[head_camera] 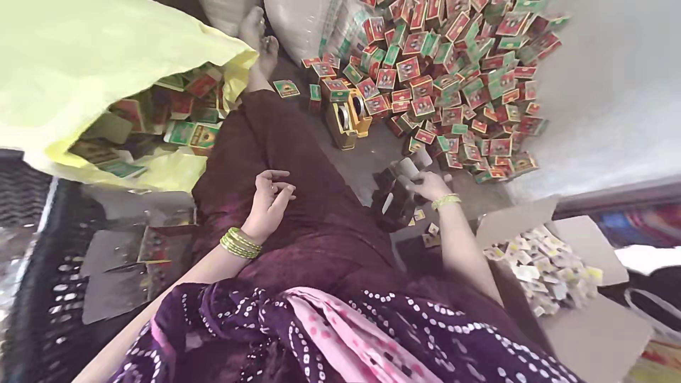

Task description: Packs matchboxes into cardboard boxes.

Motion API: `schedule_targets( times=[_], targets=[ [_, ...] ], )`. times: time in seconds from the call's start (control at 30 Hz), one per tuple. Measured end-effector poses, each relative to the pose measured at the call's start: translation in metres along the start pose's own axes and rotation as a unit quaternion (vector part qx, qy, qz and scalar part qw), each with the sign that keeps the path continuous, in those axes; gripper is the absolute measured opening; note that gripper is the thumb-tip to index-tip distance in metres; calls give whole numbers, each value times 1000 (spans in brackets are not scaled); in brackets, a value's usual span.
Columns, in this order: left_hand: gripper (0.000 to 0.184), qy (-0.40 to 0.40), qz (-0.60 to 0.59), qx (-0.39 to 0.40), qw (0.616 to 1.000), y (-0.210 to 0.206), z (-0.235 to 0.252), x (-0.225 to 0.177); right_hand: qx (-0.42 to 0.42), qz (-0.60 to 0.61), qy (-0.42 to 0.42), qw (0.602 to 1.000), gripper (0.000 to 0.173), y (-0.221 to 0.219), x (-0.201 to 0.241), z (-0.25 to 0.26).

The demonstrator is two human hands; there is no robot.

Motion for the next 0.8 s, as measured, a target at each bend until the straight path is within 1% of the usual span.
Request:
schedule_targets(
  times=[0.07,0.13,0.23,0.3,0.37,0.43,0.47,0.5,0.6,0.63,0.67,0.7,0.73,0.8],
  targets=[
    [48,-3,7,7,1000,-1,-1,-1,-12,-58,-18,998,42,-17,1,4],
    [46,-9,23,9,1000,-2,-1,-7,-39,-102,-8,994,34,-24,9,5],
    [38,-33,53,25,998,-3,-4,-15,-63,-104,64,990,26,-15,41,-10],
    [33,-57,75,38,995,-6,-5,-19,-108,-99,140,979,24,-4,69,-33],
    [32,-72,73,49,994,-10,-6,-23,-187,-89,237,949,23,10,100,-62],
    [37,-82,68,59,993,-15,-7,-27,-276,-62,337,898,21,22,131,-97],
    [43,-89,68,62,992,-16,-7,-29,-301,-43,382,873,20,26,147,-114],
    [54,-104,71,63,990,-18,-8,-32,-313,-18,424,850,19,28,161,-130],
    [98,-162,102,59,980,-19,-13,-43,-291,57,512,806,19,22,204,-166],
    [108,-175,111,61,976,-19,-15,-46,-270,75,536,797,18,17,217,-175],
    [114,-182,117,66,974,-19,-16,-48,-248,92,558,787,18,11,230,-182],
    [113,-186,121,73,972,-19,-16,-50,-224,106,576,779,18,4,241,-187],
    [106,-187,115,84,972,-20,-18,-51,-201,118,588,774,18,-3,251,-191],
    [84,-184,86,106,973,-21,-21,-52,-172,123,598,773,18,-14,259,-195]
  ],
)
Point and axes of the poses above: each hand's wrist, its own z-axis towards the middle knuckle, its own y-axis out of the back of the hand, x = y × z, the point moved 8 cm from there along z, towards the middle knuckle, and after that the axes turned 7 degrees about x, right-handed, at the moved point
